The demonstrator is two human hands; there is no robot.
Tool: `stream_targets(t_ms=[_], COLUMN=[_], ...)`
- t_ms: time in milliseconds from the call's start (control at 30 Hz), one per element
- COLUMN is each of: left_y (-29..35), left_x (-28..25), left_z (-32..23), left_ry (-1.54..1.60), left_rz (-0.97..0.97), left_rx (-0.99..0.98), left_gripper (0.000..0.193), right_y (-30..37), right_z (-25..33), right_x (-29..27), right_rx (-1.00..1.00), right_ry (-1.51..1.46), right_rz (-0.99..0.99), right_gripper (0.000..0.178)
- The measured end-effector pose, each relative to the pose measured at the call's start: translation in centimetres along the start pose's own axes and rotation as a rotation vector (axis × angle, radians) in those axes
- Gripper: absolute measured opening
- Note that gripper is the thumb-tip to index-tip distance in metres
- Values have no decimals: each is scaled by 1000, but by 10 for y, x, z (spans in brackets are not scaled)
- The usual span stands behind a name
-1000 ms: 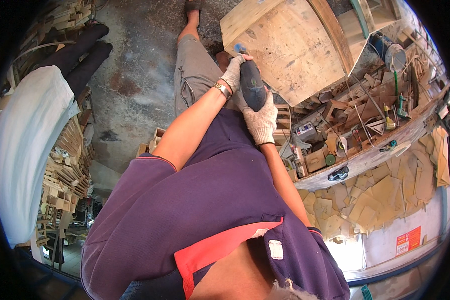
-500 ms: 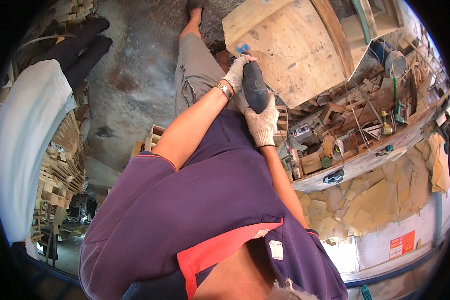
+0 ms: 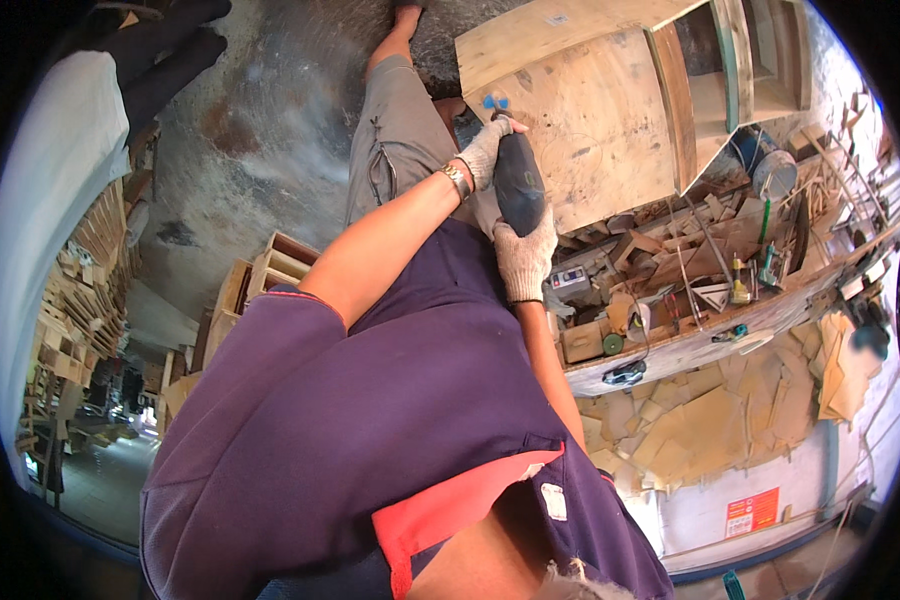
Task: The person uses a jigsaw to cut a circular shape out of a wooden board. They guide the tool along a marked line, then lift the board to show the completed cutout.
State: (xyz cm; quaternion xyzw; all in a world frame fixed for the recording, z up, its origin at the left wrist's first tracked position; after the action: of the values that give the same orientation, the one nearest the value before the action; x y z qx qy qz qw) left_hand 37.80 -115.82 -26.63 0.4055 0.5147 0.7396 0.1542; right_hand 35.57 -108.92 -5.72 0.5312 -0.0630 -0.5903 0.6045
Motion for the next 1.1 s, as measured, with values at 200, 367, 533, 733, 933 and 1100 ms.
stream_targets(t_ms=[200, 367, 533, 733, 933, 1100], left_y=[6, 11, 18, 20, 33, 31], left_x=[9, 11, 14, 15, 20, 23], left_z=[-2, -5, -9, -13, -12, -18], left_ry=[18, 3, -69, -39, 60, 0], left_rz=[8, -38, -38, -21, 28, 32], left_rx=[42, 95, 129, 112, -131, -67], left_gripper=[14, 17, 21, 21, 25, 25], right_y=[-7, -9, -8, -10, -10, -10], right_z=[-17, -26, -25, -23, -23, -23], right_x=[1, -2, -3, -2, 0, 0], right_rx=[-24, -95, -88, -70, -58, -60], right_ry=[18, 59, 15, 41, 51, 44], right_rz=[28, 5, 22, 18, 37, 19], right_gripper=[54, 50, 54, 58, 57, 57])
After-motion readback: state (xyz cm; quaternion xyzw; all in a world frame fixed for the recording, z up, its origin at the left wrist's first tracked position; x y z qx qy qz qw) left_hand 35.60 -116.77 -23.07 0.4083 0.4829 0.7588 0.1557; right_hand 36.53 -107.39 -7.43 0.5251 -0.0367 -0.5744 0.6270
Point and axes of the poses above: each hand's wrist, its own y-axis away from the middle knuckle, its own x-axis out of the palm, z = x × y, the point moved 6 cm from there along -y, towards the middle knuckle, and after that the axes turned 14 degrees about -y, right-handed, at the moved point
